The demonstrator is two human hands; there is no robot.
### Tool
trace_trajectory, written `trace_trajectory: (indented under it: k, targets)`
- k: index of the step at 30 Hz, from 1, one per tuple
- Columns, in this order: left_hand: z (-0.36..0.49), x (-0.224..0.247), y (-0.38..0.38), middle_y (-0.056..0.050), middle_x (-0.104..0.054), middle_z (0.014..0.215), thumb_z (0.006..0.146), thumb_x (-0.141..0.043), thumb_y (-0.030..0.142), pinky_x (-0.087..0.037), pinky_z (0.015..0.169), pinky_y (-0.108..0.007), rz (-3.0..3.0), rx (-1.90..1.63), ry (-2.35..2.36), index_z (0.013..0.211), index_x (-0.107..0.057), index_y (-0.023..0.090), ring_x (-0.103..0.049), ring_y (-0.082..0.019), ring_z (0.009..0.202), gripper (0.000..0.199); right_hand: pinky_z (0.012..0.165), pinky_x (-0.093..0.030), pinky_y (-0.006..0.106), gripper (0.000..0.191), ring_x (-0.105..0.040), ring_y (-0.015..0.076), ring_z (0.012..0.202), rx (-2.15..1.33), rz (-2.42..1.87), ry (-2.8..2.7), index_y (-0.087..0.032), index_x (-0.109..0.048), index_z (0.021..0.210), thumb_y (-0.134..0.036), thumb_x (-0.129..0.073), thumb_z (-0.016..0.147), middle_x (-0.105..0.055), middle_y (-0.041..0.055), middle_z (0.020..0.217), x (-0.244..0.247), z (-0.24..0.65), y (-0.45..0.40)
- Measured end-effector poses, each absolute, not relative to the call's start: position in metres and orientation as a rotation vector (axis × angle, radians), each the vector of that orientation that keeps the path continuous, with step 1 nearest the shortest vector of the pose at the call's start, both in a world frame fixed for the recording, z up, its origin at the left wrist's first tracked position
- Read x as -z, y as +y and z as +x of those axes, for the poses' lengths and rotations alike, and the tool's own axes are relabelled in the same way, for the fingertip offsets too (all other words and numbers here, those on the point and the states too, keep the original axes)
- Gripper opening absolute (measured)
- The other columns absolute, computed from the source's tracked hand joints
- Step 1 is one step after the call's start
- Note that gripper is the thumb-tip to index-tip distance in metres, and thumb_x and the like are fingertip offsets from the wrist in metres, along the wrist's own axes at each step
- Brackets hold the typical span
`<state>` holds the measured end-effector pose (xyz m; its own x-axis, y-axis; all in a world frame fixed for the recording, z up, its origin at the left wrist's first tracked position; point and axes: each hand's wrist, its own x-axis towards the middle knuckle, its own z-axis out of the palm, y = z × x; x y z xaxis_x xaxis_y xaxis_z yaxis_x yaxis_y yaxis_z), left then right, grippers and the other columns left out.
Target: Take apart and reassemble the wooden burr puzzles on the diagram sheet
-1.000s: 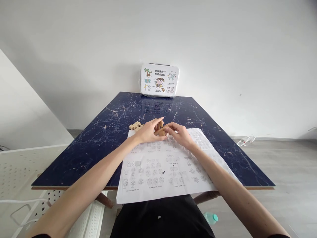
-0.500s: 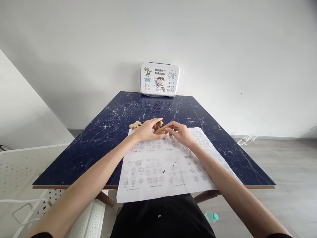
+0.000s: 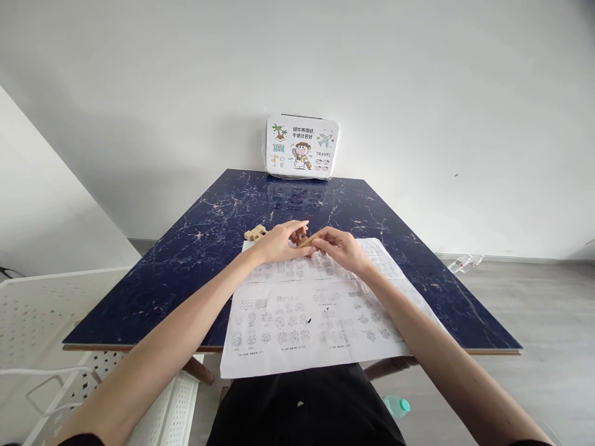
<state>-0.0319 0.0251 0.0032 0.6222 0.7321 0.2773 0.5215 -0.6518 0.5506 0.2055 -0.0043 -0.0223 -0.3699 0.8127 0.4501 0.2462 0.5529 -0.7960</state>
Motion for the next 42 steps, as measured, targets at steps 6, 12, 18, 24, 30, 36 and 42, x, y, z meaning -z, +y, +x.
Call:
trace_trajectory:
  k: [6,12,18,24,30,36,42]
  targets:
    - [-0.035,-0.003,0.030,-0.014,-0.066,0.136,0.088,-0.070,0.067,-0.053,0.091,-0.038,2.424,-0.792,0.981,0.147,-0.058,0.022,-0.067,-0.026,0.106,0.075,0.064,-0.049,0.031,0.031,-0.061,0.0153,0.068,-0.899,-0.805,-1.801,-0.022,-0.072,0.102,-0.053,-0.068,0.100,-0.074,0.0039,0.085,0.022,0.199,-0.008]
    - [-0.029,-0.003,0.023,-0.011,-0.069,0.108,0.101,-0.044,0.072,-0.048,0.076,-0.034,2.300,-0.665,0.892,0.112,-0.068,0.019,-0.063,-0.022,0.087,0.059,0.057,-0.041,0.029,0.036,-0.053,0.0134,0.063,-1.148,-0.744,-1.566,-0.021,-0.069,0.093,-0.057,-0.068,0.099,-0.063,0.0008,0.076,0.020,0.200,-0.002]
    - [-0.011,-0.003,0.006,0.000,-0.045,0.059,0.105,-0.034,0.072,-0.027,0.052,-0.030,2.019,-0.726,0.903,0.066,-0.051,0.019,-0.037,-0.012,0.050,0.068,0.055,-0.037,0.027,0.038,-0.048,0.0115,0.058,-1.541,-0.603,-1.430,-0.022,-0.062,0.085,-0.056,-0.072,0.096,-0.057,-0.0014,0.072,0.020,0.204,-0.003]
    - [-0.006,-0.011,-0.001,0.002,-0.040,0.056,0.105,-0.042,0.066,-0.021,0.050,-0.031,1.969,-0.811,0.855,0.062,-0.051,0.019,-0.030,-0.010,0.048,0.065,0.052,-0.034,0.026,0.039,-0.044,0.0106,0.052,-1.582,-0.532,-1.360,-0.022,-0.059,0.083,-0.056,-0.075,0.094,-0.057,-0.0024,0.069,0.022,0.203,-0.005]
    - [-0.008,-0.013,0.005,0.003,-0.035,0.056,0.103,-0.046,0.067,-0.018,0.050,-0.032,1.976,-0.789,0.811,0.058,-0.043,0.020,-0.025,-0.010,0.048,0.065,0.051,-0.033,0.026,0.041,-0.037,0.0097,0.049,-1.558,-0.501,-1.354,-0.023,-0.058,0.081,-0.058,-0.074,0.093,-0.054,-0.0037,0.067,0.026,0.200,-0.004]
    - [-0.011,-0.009,0.013,0.004,-0.031,0.055,0.103,-0.047,0.068,-0.015,0.051,-0.031,1.996,-0.816,0.868,0.058,-0.039,0.020,-0.021,-0.009,0.047,0.066,0.053,-0.032,0.027,0.038,-0.035,0.0097,0.051,-1.503,-0.498,-1.346,-0.022,-0.060,0.080,-0.054,-0.072,0.097,-0.053,-0.0032,0.068,0.025,0.199,-0.005]
    - [-0.010,-0.008,0.014,0.004,-0.029,0.055,0.102,-0.053,0.063,-0.015,0.051,-0.031,1.972,-0.769,0.797,0.058,-0.037,0.020,-0.021,-0.009,0.047,0.063,0.049,-0.031,0.026,0.042,-0.032,0.0086,0.048,-1.567,-0.498,-1.385,-0.022,-0.059,0.081,-0.059,-0.074,0.093,-0.052,-0.0038,0.067,0.028,0.202,-0.003]
